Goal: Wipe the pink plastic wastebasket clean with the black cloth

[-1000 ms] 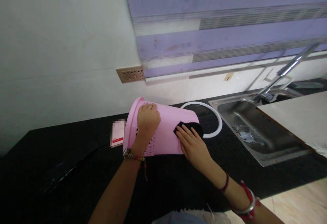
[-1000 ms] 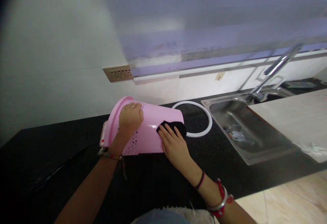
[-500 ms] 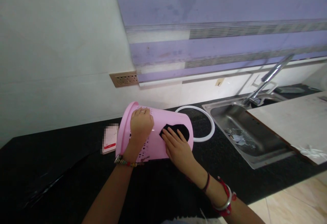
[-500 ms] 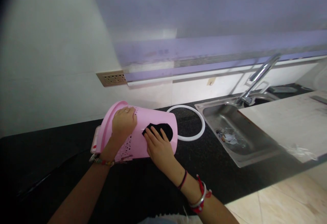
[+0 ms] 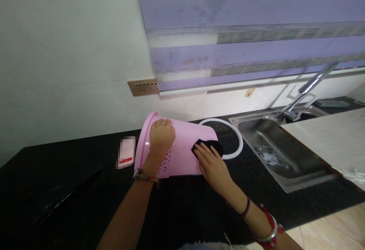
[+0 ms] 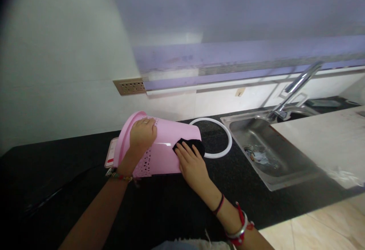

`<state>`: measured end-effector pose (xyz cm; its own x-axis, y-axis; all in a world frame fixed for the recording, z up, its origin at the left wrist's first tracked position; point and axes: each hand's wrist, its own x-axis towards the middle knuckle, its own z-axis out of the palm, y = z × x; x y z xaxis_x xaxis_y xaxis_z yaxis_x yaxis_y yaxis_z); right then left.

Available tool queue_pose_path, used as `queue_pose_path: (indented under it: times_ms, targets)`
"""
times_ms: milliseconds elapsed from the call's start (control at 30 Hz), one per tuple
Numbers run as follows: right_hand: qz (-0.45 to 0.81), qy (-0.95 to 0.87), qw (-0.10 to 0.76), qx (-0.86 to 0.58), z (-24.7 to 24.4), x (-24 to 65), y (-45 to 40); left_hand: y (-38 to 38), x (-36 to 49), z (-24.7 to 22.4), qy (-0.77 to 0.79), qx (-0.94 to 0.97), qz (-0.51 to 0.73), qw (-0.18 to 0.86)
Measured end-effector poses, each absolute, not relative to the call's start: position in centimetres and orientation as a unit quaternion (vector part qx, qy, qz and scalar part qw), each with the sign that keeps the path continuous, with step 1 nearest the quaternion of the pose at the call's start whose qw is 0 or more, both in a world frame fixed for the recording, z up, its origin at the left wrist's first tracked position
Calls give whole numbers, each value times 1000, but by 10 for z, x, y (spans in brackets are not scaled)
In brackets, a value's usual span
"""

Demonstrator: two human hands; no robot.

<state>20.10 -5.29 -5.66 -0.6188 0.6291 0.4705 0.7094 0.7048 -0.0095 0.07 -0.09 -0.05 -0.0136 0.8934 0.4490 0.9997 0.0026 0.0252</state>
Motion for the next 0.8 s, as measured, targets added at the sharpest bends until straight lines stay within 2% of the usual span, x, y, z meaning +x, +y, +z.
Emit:
queue_pose_path:
  times_ms: [133, 300, 533, 800]
  targets:
    - [-97, -876, 223, -418, -66, 228, -53, 5, 2, 3, -689, -690, -153, 160]
    - [-88, -841, 262, -465, -80, 208, -62, 12, 2, 7, -690, -696, -128, 152]
    - [-75, -866, 246, -429, -87, 184, -81, 17, -4, 7, -678, -710, -115, 150]
    - [-72, -872, 251, -414, -67, 175, -66, 34, -9, 11, -658, -739, -71, 124]
